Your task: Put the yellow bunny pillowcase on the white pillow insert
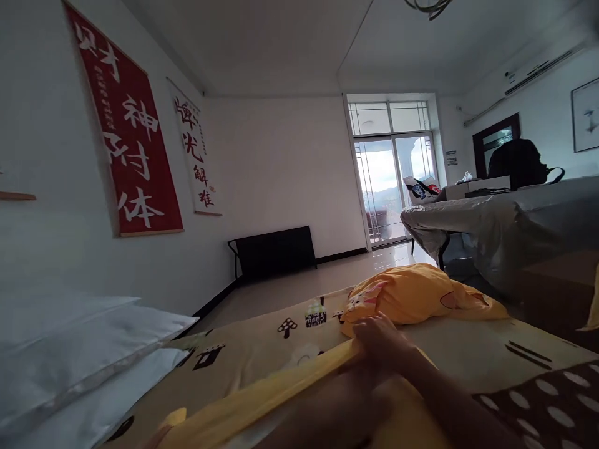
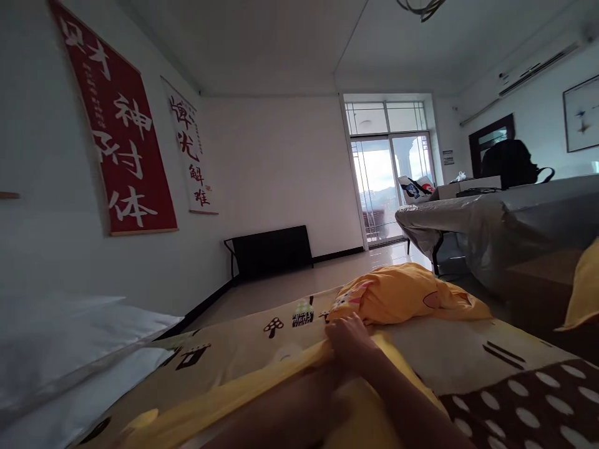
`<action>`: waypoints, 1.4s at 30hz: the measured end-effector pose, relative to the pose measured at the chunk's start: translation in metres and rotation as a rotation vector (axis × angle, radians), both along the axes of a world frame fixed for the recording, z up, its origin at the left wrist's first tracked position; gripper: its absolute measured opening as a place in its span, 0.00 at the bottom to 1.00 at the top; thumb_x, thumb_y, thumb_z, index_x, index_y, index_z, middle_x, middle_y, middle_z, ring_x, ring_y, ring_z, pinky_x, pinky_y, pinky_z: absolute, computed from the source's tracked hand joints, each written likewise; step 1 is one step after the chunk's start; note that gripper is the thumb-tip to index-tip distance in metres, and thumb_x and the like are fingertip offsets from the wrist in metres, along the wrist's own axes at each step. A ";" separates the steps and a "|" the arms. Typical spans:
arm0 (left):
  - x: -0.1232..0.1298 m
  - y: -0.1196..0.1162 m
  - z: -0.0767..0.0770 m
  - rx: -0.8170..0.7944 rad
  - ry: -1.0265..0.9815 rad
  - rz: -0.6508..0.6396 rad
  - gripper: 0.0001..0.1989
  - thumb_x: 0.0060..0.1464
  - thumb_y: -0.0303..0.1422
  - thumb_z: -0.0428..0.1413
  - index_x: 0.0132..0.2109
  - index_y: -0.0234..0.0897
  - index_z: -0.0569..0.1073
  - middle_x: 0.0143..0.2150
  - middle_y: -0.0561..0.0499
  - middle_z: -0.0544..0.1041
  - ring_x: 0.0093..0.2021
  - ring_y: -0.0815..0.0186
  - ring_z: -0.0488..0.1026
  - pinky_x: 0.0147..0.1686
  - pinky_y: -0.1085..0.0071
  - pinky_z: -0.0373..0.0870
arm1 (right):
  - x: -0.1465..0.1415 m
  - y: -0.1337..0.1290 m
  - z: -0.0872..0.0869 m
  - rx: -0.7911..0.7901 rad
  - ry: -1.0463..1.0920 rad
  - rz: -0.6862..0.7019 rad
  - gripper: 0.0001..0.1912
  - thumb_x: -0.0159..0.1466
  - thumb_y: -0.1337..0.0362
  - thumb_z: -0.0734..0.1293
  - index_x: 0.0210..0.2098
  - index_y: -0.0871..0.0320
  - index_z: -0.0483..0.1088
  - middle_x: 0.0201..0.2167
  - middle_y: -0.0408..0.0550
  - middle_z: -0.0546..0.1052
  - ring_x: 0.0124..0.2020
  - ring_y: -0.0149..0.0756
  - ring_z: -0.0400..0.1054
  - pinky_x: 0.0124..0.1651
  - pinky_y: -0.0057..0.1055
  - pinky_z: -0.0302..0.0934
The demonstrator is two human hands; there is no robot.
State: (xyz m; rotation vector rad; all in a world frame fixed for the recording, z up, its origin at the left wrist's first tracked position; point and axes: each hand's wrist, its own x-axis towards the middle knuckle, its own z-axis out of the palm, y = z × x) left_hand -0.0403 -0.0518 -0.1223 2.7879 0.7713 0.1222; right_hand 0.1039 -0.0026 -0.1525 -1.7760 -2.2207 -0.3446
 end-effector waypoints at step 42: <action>0.083 0.082 -0.097 0.043 -0.210 -0.022 0.24 0.55 0.28 0.44 0.59 0.37 0.63 0.63 0.42 0.62 0.62 0.54 0.59 0.60 0.52 0.55 | 0.061 0.003 -0.036 0.130 0.795 -0.154 0.12 0.45 0.74 0.58 0.30 0.56 0.61 0.26 0.43 0.73 0.27 0.31 0.64 0.28 0.23 0.51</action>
